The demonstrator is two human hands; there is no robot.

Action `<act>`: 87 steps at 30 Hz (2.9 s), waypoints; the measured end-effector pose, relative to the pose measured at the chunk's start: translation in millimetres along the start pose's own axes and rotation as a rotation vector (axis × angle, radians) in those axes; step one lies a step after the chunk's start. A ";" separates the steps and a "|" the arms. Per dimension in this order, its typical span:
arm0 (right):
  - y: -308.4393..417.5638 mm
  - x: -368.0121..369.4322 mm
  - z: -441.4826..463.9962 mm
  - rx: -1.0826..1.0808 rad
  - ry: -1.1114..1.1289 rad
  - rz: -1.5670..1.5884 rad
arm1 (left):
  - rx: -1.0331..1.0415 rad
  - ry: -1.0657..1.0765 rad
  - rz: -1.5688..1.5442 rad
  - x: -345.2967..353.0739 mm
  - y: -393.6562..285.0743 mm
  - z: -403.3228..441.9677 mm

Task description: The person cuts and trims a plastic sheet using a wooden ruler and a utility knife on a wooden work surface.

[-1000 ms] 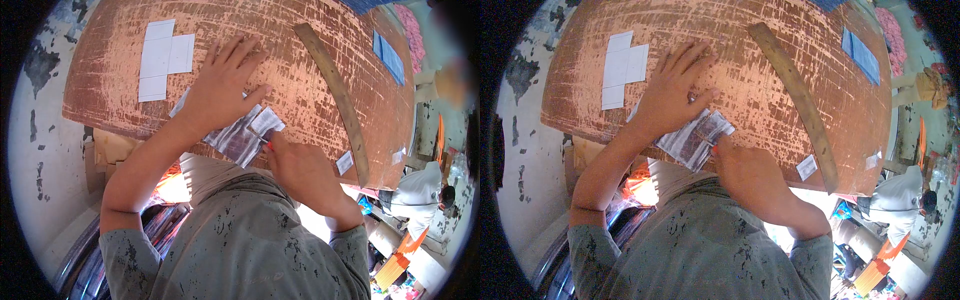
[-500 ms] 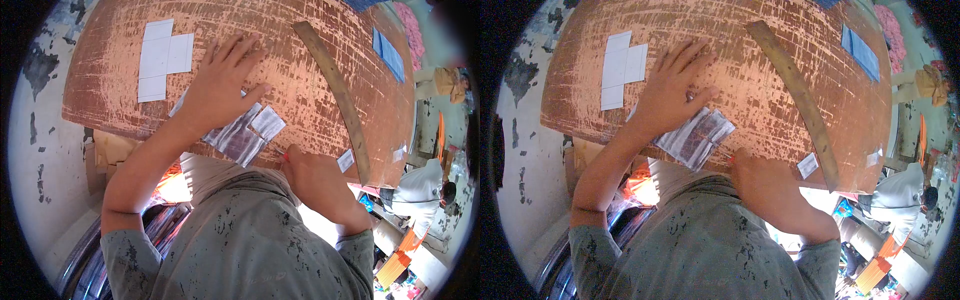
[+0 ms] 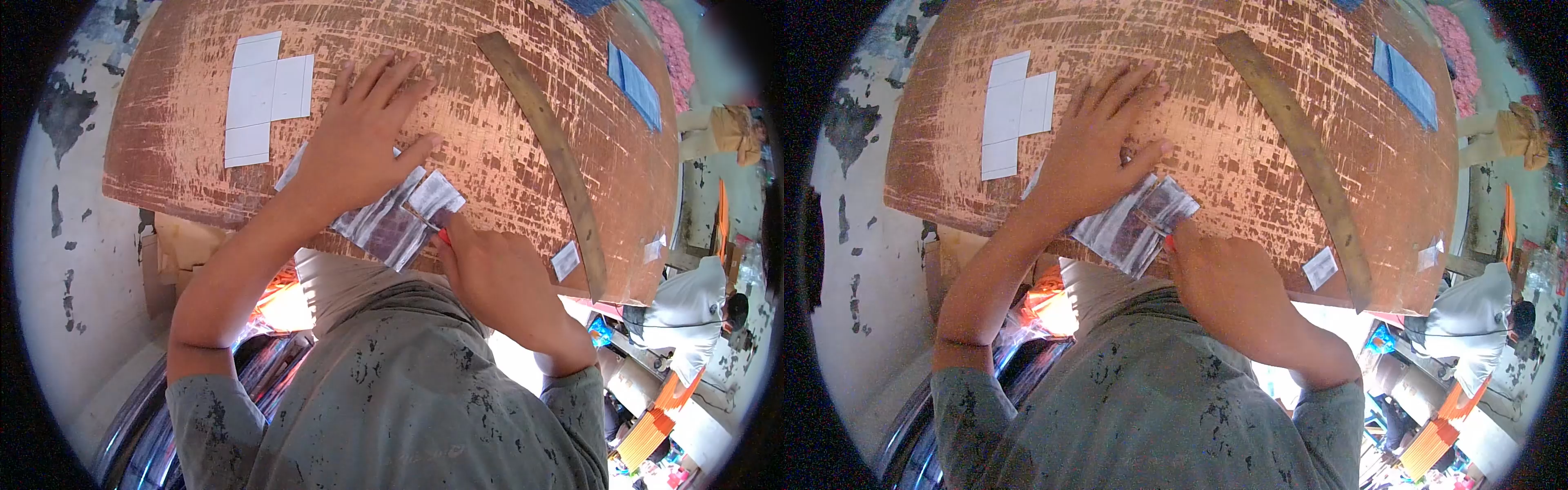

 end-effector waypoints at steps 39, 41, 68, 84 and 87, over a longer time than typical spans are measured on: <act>-11.2 11.5 -27.9 -0.037 -0.190 0.067 | -0.165 -0.059 0.031 -57.0 -24.2 -85.0; -16.3 11.2 -31.3 -0.009 -0.189 0.160 | -0.260 -0.015 0.095 -52.3 -38.0 -101.1; -32.8 28.2 -41.9 0.145 -0.429 0.236 | -0.058 0.126 -0.112 -25.1 -86.6 -145.9; -45.9 36.7 -63.1 0.079 -0.419 1.018 | 0.245 -0.148 -0.600 -62.4 -89.7 -131.9; -39.0 36.3 -67.9 -0.014 -0.256 1.394 | 0.200 -0.094 -0.852 -43.5 -80.4 -116.4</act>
Point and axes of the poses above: each hand's wrist, its own z-axis towards the middle knuckle, its own x-axis out of the palm, y = z × x, the point moved 2 cm from there along z, towards the middle knuckle, and after that the axes turned 9 degrees about y, right-handed, at the moved point
